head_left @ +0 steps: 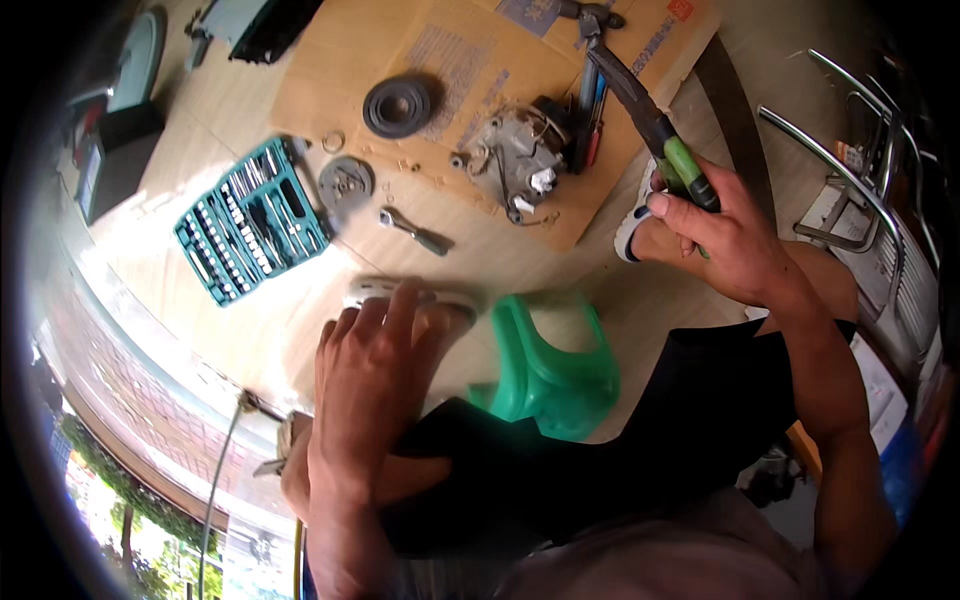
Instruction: The person disassembles an AC compressor by removing a snap ring with pliers and a screwdriver, occasionally using a hammer to tap the tools.
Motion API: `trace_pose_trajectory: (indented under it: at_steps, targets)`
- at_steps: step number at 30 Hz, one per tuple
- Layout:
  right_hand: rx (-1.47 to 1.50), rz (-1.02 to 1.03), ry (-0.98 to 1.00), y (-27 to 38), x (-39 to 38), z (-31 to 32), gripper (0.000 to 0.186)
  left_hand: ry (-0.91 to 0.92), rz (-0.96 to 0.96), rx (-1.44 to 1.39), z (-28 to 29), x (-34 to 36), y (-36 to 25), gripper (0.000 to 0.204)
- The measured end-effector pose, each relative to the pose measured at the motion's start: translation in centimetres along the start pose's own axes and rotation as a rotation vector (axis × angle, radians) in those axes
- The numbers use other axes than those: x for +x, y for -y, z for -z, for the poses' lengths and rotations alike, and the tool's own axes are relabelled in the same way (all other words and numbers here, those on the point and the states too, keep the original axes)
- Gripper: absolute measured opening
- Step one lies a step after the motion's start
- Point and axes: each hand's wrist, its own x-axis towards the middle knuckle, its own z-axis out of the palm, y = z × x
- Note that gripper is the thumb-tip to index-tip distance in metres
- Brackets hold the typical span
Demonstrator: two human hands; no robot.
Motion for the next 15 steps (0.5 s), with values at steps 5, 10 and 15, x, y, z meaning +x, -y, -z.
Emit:
trace_pose_trajectory:
  at_steps: [5, 10, 15]
  targets:
    - [0.405, 0.145, -0.108, -2.7, -4.1, 0.6, 0.026, -0.208, -0.144, 0.095, 0.1, -1.7, -1.9, 0.047]
    - [0.231, 0.3, -0.219, -5.6, -8.7, 0.4, 0.023, -0.2, -0.065, 0.114, 0.3, -3.2, -5.0, 0.047]
    - [0.427, 0.541, -0.208, -7.4, -12.2, 0.4, 0.021, -0.442, -0.333, -0.016, -1.1, -3.8, -9.3, 0.037]
